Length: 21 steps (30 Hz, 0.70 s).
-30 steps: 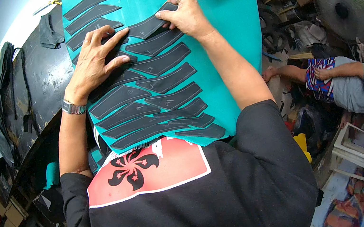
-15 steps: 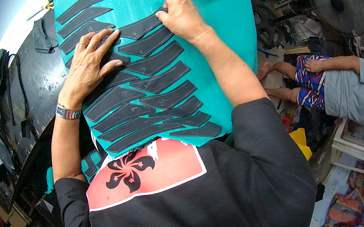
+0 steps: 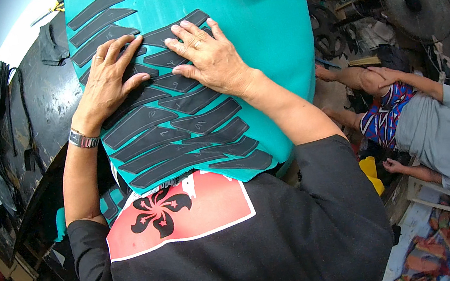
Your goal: The person arranges black rubber pieces in a staggered pattern on a teal board. They repeatedly pick up individual pieces, place them in sequence, and adjust alignment by hand.
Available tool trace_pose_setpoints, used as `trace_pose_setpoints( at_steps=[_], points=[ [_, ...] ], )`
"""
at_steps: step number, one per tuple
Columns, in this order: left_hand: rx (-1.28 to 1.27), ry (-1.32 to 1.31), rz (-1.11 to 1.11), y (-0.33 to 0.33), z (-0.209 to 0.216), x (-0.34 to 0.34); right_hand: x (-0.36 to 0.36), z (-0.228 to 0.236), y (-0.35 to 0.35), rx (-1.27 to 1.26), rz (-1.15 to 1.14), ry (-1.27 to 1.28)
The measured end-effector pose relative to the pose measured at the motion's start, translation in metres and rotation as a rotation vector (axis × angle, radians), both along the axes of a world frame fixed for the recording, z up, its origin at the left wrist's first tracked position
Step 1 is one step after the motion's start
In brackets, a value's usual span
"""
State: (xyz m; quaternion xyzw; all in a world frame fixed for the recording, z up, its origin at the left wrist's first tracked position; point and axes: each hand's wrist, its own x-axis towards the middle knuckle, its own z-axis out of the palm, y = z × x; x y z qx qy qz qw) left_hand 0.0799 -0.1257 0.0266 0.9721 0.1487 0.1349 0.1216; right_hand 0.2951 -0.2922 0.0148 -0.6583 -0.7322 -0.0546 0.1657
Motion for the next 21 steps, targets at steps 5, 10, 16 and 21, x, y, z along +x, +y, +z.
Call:
trace_pose_setpoints(
  at_steps=[5,10,16,21],
  points=[
    [-0.040,0.008,0.004,0.003,-0.001,0.001,-0.016,0.004,-0.005,-0.015,0.092,0.030],
    [0.046,-0.034,-0.094,-0.002,0.006,0.000,-0.025,0.005,0.007,0.105,0.142,0.380],
    [0.036,0.140,-0.153,-0.010,0.027,0.005,-0.025,-0.001,0.013,0.088,0.015,0.217],
    [0.070,0.170,-0.092,-0.023,0.029,0.014,-0.003,-0.001,0.001,0.044,-0.156,0.111]
  ],
)
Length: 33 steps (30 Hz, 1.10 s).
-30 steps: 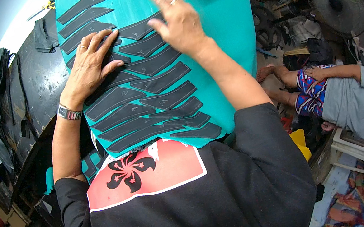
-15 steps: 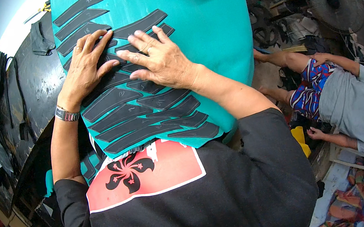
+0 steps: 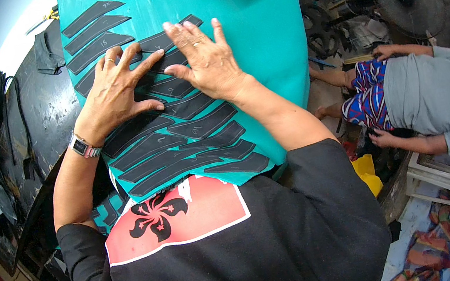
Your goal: The person arranges black rubber pieces in a staggered pattern on a teal board. They repeatedly pick up individual pieces, place them in sequence, and adjust alignment by hand.
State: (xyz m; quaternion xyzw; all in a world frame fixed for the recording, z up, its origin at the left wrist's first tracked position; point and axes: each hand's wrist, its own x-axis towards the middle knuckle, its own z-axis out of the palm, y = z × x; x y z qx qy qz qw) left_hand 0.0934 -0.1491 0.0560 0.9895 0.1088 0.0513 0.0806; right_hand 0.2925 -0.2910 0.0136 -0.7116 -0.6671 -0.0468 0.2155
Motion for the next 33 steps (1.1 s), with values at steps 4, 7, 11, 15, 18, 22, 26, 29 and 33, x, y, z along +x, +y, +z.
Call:
trace_pose_setpoints(
  at_steps=[4,7,11,15,18,22,26,29,33],
  points=[
    [-0.025,-0.008,0.063,-0.005,-0.001,-0.003,0.011,0.009,0.000,-0.051,-0.142,-0.061],
    [-0.127,-0.105,0.105,0.001,-0.002,-0.007,0.007,0.023,0.013,-0.050,-0.174,-0.069],
    [-0.294,-0.368,0.169,0.033,-0.004,-0.038,-0.015,0.043,0.051,0.113,0.008,0.011],
    [-0.303,-0.556,0.651,0.076,-0.016,-0.082,-0.058,0.047,0.107,0.091,0.373,0.536],
    [-0.341,-0.609,0.873,0.094,-0.028,-0.107,-0.100,0.037,0.173,0.154,0.516,0.557],
    [-0.395,-0.658,0.848,0.106,-0.037,-0.116,-0.147,0.026,0.245,0.193,0.381,0.252],
    [-0.423,-0.696,0.817,0.109,-0.036,-0.107,-0.155,0.025,0.272,0.052,0.289,0.178],
    [-0.317,-0.813,0.766,0.111,-0.035,-0.097,-0.150,0.021,0.276,0.056,0.314,0.142],
    [-0.305,-0.583,0.601,0.116,-0.036,-0.091,-0.134,0.015,0.281,0.302,0.242,0.532]
  ],
)
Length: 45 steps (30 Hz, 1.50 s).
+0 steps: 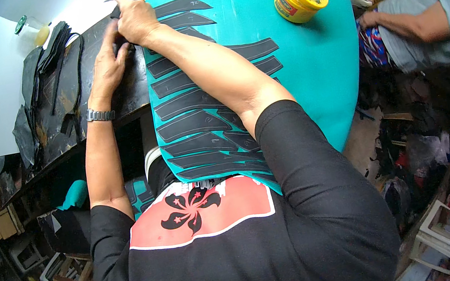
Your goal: The person arranges black rubber pieces in a staggered pattern on a teal board. They repeatedly pick up individual pieces, place them in sequence, and adjust alignment by hand.
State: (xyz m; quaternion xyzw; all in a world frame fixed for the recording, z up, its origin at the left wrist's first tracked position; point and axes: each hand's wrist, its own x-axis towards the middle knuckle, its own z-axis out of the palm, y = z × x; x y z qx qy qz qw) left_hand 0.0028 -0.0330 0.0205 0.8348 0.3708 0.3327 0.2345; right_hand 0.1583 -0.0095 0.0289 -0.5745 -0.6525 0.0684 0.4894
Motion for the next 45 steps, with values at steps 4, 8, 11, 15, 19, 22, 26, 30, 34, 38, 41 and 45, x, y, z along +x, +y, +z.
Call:
trace_pose_setpoints(
  at_steps=[4,8,11,15,19,22,26,30,34,38,41,45],
  points=[
    [0.168,0.335,0.019,0.006,0.007,0.001,0.025,0.015,-0.006,0.130,-0.077,0.297],
    [0.230,0.207,0.112,-0.005,0.019,0.014,0.046,0.045,-0.045,0.188,0.112,0.595],
    [-0.424,-0.476,-0.203,-0.011,0.034,0.026,0.054,0.052,-0.089,-0.001,0.273,0.623],
    [-0.410,-0.470,-0.288,-0.024,0.044,0.052,0.086,0.060,-0.127,0.048,0.323,0.257],
    [-0.263,-0.268,-0.438,-0.040,0.051,0.083,0.129,0.075,-0.151,-0.211,0.442,0.813],
    [-0.207,-0.065,-0.598,-0.048,0.056,0.105,0.160,0.083,-0.165,-0.439,0.413,0.665],
    [-0.264,-0.042,-0.535,-0.050,0.045,0.120,0.175,0.060,-0.172,-0.417,0.340,0.754],
    [-0.164,-0.026,-0.315,-0.043,0.023,0.113,0.186,0.026,-0.174,-0.267,0.187,0.696],
    [-0.103,0.028,-0.310,-0.041,0.010,0.102,0.185,0.003,-0.179,-0.217,0.052,0.861],
    [-0.128,0.030,-0.301,-0.043,0.005,0.102,0.179,-0.003,-0.180,-0.207,-0.075,0.774],
    [-0.112,0.022,-0.311,-0.043,0.003,0.102,0.175,-0.001,-0.181,-0.221,-0.106,0.658],
    [-0.114,-0.011,-0.331,-0.044,0.004,0.101,0.170,0.002,-0.184,-0.236,-0.168,0.542]
  ],
)
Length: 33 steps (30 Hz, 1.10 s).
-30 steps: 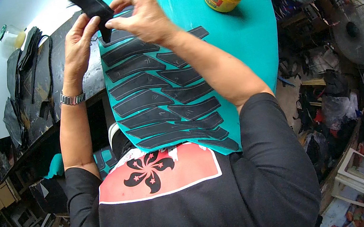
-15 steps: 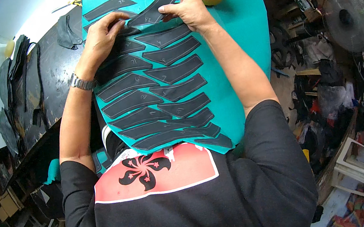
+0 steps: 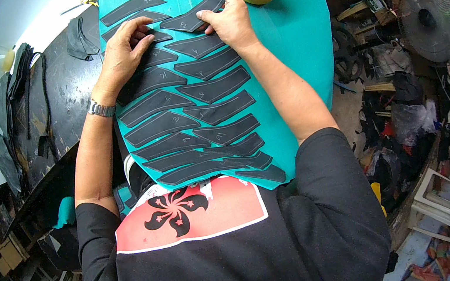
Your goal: The person arranges black rubber pieces in a staggered pattern on a teal board. They repeatedly pick up individual pieces, place them in sequence, and adjust alignment by hand.
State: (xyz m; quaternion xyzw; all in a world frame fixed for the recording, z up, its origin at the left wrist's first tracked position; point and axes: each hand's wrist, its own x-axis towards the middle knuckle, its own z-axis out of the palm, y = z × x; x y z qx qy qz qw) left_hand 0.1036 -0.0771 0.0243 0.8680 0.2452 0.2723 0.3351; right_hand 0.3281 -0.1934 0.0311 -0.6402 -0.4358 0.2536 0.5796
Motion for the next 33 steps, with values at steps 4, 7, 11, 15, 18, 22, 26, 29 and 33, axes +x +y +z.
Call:
trace_pose_setpoints(
  at_steps=[4,7,11,15,18,22,26,29,33],
  points=[
    [0.158,0.050,-0.072,-0.009,0.001,0.000,-0.005,0.000,-0.001,0.001,-0.018,-0.038],
    [0.407,0.186,-0.090,-0.016,0.002,0.001,-0.006,0.001,-0.001,0.004,-0.011,-0.038],
    [0.496,0.360,-0.166,-0.019,0.004,0.002,0.001,0.003,-0.004,-0.052,-0.042,-0.140],
    [0.504,0.349,-0.151,-0.020,0.006,0.003,0.015,0.003,-0.008,-0.125,-0.044,-0.128],
    [0.506,0.348,-0.149,-0.020,0.007,0.004,0.022,-0.001,-0.009,-0.149,-0.038,-0.108],
    [0.522,0.320,-0.152,-0.018,0.007,0.004,0.023,-0.004,-0.007,-0.213,-0.078,-0.258],
    [0.499,0.354,-0.173,-0.015,0.009,0.006,0.021,-0.001,-0.007,-0.325,-0.114,-0.396],
    [0.488,0.439,-0.214,-0.013,0.017,0.010,0.018,0.001,-0.008,-0.318,-0.129,-0.513],
    [0.556,0.522,-0.220,-0.023,0.023,0.020,0.017,0.003,-0.005,-0.335,-0.137,-0.567]
  ],
)
